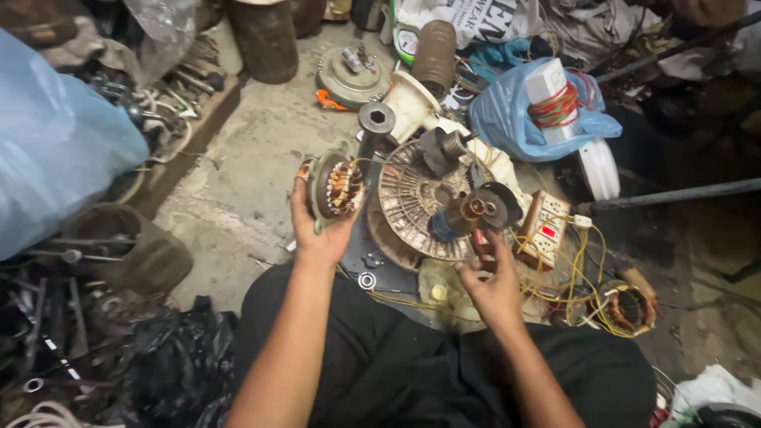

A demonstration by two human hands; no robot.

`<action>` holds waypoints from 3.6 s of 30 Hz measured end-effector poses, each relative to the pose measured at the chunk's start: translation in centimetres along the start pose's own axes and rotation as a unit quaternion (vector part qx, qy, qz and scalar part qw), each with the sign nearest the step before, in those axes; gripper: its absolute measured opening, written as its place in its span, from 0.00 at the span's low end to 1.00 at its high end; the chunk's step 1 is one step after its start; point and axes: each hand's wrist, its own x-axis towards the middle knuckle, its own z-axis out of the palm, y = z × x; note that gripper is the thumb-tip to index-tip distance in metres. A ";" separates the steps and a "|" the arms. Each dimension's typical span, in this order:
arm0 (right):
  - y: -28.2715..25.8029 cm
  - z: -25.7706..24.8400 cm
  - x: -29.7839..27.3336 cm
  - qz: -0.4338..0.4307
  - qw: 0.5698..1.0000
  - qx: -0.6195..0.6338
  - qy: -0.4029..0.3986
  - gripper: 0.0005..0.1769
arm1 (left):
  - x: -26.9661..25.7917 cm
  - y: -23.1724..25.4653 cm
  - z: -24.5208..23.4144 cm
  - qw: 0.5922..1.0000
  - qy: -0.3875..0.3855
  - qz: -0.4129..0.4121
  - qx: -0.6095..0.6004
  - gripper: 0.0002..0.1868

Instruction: The person disassembles fan motor components, wipes a bottle with a cloth, pours liquid from the bottle onto the motor stator and parts, and fits the motor components back together by hand.

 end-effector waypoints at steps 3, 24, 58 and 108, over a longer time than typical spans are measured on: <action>-1.4 1.3 0.7 -0.027 0.999 -0.031 -0.004 0.47 | 0.1 -0.4 0.2 1.000 -0.010 -0.015 -0.023 0.28; -2.2 -2.9 2.0 -0.019 0.993 0.060 0.105 0.35 | -2.3 -3.9 1.5 0.972 -0.067 -0.064 0.214 0.41; -10.0 -8.1 4.1 -0.220 0.928 -0.283 0.100 0.42 | -4.3 -6.2 9.4 0.527 -0.136 0.330 0.771 0.50; -14.3 -6.7 8.0 -0.334 0.856 -0.390 0.052 0.41 | -4.2 -6.8 10.1 0.562 -0.077 0.221 0.793 0.51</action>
